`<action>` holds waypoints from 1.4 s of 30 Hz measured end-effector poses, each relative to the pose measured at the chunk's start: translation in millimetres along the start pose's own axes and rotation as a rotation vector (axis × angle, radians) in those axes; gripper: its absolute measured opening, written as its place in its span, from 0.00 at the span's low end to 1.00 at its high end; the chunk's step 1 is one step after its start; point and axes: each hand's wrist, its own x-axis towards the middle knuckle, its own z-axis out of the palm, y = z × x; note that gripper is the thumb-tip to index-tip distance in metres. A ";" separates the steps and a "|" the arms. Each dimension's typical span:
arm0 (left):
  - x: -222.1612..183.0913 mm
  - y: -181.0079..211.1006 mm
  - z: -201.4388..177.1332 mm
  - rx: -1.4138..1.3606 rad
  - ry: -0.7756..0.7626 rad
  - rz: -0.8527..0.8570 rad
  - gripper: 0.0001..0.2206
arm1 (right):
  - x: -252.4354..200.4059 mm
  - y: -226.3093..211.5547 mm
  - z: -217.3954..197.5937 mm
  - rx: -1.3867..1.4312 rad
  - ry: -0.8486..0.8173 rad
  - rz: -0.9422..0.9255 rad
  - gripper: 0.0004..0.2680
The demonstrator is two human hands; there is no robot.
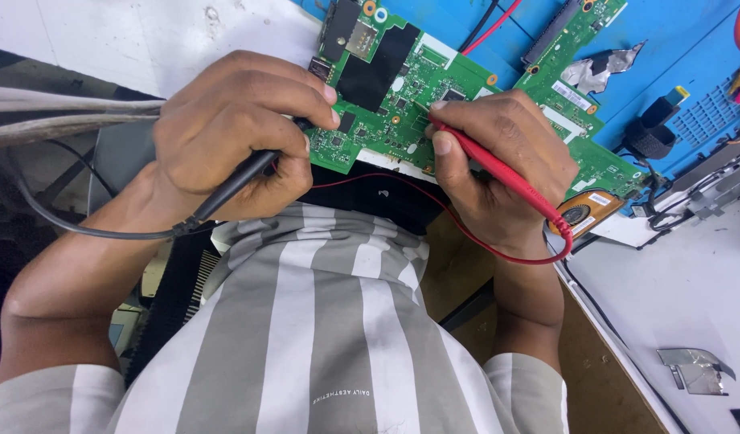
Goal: Testing a computer motherboard using a digital multimeter to check for electrical continuity or voltage at various points.
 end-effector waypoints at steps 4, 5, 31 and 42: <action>-3.9 -2.4 0.1 -0.020 -0.013 -0.001 0.05 | -0.3 0.5 -0.3 0.006 -0.002 -0.002 0.05; -2.1 -1.7 -0.1 -0.020 -0.014 0.000 0.05 | 0.4 -0.1 0.0 0.006 -0.001 -0.003 0.05; -1.6 -2.0 -4.5 -0.060 -0.021 0.031 0.06 | -12.8 1.7 -0.4 0.082 0.071 -0.182 0.05; 1.5 -1.0 -4.7 -0.024 -0.002 0.053 0.07 | -34.2 -25.2 23.2 0.259 0.035 -0.040 0.06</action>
